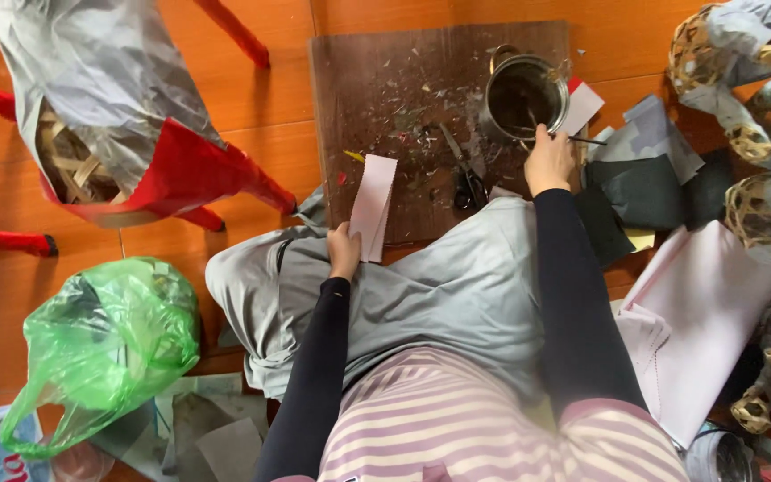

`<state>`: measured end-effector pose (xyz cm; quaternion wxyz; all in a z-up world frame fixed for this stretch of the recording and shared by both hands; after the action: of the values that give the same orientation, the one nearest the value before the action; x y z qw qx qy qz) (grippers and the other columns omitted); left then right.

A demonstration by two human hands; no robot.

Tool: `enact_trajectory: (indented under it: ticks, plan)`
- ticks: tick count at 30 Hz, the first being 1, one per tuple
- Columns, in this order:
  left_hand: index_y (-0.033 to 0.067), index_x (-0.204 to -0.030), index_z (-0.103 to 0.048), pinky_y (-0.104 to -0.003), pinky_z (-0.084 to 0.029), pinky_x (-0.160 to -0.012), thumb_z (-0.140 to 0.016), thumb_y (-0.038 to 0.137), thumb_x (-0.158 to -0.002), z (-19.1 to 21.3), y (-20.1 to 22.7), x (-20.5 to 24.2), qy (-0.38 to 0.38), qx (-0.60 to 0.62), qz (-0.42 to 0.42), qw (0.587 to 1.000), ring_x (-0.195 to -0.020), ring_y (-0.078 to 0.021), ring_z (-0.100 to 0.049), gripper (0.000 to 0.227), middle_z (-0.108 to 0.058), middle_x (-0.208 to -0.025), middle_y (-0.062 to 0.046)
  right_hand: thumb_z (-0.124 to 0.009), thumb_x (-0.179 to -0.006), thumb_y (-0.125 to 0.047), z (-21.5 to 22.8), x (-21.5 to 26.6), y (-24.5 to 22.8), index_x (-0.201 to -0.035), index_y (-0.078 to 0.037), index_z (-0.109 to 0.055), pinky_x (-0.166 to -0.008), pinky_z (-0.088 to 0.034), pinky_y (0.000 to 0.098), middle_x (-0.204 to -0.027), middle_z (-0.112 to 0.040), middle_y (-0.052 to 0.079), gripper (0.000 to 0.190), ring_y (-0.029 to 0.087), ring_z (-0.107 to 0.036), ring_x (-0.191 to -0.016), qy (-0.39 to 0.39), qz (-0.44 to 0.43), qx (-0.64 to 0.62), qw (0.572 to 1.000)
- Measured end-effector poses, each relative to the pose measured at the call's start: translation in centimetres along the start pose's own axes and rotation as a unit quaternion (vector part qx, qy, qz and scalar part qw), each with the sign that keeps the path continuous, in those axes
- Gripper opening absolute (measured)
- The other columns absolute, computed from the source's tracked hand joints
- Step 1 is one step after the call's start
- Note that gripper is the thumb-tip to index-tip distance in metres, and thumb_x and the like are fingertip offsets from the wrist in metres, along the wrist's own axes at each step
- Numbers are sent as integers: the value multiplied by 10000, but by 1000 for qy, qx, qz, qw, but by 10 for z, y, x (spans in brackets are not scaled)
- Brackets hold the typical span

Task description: Making a red paper animal lantern by cutting paper and gluing it onto a bamboo frame.

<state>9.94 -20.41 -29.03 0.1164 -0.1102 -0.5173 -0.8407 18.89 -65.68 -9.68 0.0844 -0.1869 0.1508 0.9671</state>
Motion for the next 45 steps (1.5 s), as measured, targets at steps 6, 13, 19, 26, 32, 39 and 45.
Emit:
enact_trajectory:
  ticks: [6, 13, 19, 26, 32, 39, 45]
  plan:
    - [-32, -1202, -666, -480, -481, -860, -798, 163, -795, 29, 63, 17, 69, -157, -27, 985, -1006, -467, -554, 470, -552, -1130, -316, -535, -1059, -110, -2, 34, -12, -1445, -45, -576, -639, -508, 424, -924, -625, 193, 393, 283, -637, -739, -250, -149, -204, 935]
    - [-12, -1240, -613, -484, -506, -841, -617, 172, -990, 12, 15, 8, 53, -60, 20, 997, -1007, -428, -637, 310, -665, -1072, -228, -531, -1090, -234, -23, 87, -53, -1275, -128, -641, -603, -433, 265, -841, -646, 72, 239, 149, -607, -726, -134, -261, -566, 770]
    - [-22, -936, -683, -472, -524, -786, -682, 159, -901, 31, 34, 11, 164, -138, -84, 973, -922, -441, -640, 184, -681, -1010, -266, -428, -1146, -258, -99, 117, -86, -1198, -7, -679, -437, -336, 231, -718, -565, -9, 358, 83, -512, -562, -311, -457, -749, 364]
    - [-41, -1091, -617, -388, -536, -760, -630, 188, -985, 2, -23, -3, 51, 159, 96, 981, -900, -262, -687, 253, -702, -995, -151, -433, -1100, -258, -40, 125, -134, -1384, -115, -550, -425, -388, 242, -662, -591, 18, 338, 101, -510, -504, -350, -322, -738, 478]
    - [-43, -1215, -543, -369, -599, -718, -552, 220, -1031, -39, -46, -6, -2, 300, 183, 936, -913, -236, -698, 321, -680, -1082, -154, -530, -1090, -234, -7, 162, -204, -1525, -177, -537, -446, -361, 296, -728, -527, 19, 438, 121, -463, -554, -435, -163, -663, 587]
    - [-30, -1321, -456, -401, -619, -643, -508, 192, -989, -35, -14, 11, -95, 285, 256, 919, -904, -254, -698, 403, -636, -1136, -158, -531, -1019, -141, 64, 93, -256, -1383, -194, -636, -685, -550, 576, -798, -698, 249, 383, 466, -686, -762, -324, 142, -283, 891]
    - [-69, -1210, -613, -411, -579, -594, -492, 127, -962, -51, -34, 9, -121, 299, 269, 908, -797, -297, -707, 339, -706, -996, -161, -545, -944, -48, 50, 115, -256, -1404, -126, -626, -683, -549, 564, -757, -690, 255, 474, 466, -679, -744, -286, 123, -319, 895]
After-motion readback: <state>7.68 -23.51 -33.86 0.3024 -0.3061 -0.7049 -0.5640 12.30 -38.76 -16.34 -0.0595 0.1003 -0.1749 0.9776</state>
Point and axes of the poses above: each hand's wrist, its own x-axis away from the middle knuckle, its own z-axis out of the back of the hand, y = z × x, the point moved 9 cm from there along -x, towards the middle knuckle
